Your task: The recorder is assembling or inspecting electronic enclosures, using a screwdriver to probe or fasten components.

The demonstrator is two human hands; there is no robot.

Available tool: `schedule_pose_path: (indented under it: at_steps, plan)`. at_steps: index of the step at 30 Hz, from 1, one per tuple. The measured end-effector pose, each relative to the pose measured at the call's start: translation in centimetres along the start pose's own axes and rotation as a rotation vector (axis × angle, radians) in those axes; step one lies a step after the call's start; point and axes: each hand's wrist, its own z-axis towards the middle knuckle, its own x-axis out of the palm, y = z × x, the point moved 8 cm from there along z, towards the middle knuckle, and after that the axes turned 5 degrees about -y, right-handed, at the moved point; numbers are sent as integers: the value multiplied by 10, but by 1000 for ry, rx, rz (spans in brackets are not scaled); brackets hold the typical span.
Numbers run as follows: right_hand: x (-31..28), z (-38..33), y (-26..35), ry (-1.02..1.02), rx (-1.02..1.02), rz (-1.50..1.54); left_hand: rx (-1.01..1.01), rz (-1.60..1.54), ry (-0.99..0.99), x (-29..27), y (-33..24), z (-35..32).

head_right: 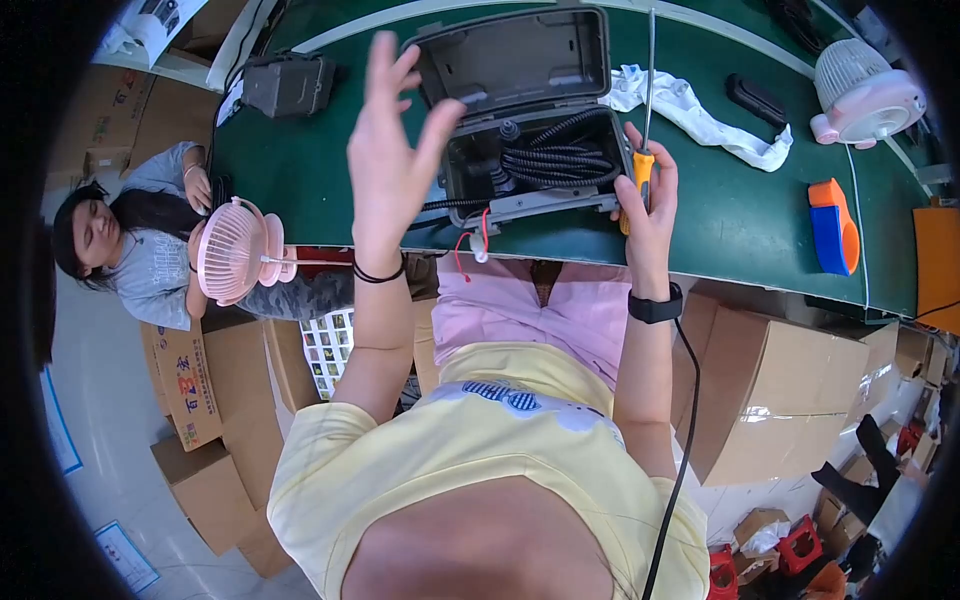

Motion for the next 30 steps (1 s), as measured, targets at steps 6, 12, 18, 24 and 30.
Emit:
schedule_pose_path:
  at_steps: [6,12,18,24,30]
  plan:
    - [-4,0,-8,17,-16,10,108,-76,495,44,-33,-38]
    - [-4,-5,-3,30,-85,61,176,-252,379,27,-38,-51]
    - [-8,-5,-9,-31,-48,18,156,-528,89,-23,-39,-59]
    - [-14,-8,-15,-47,-9,8,214,207,-473,-92,-5,-72]
    - [-12,-7,-12,-46,-3,-44,190,421,129,-52,48,-88]
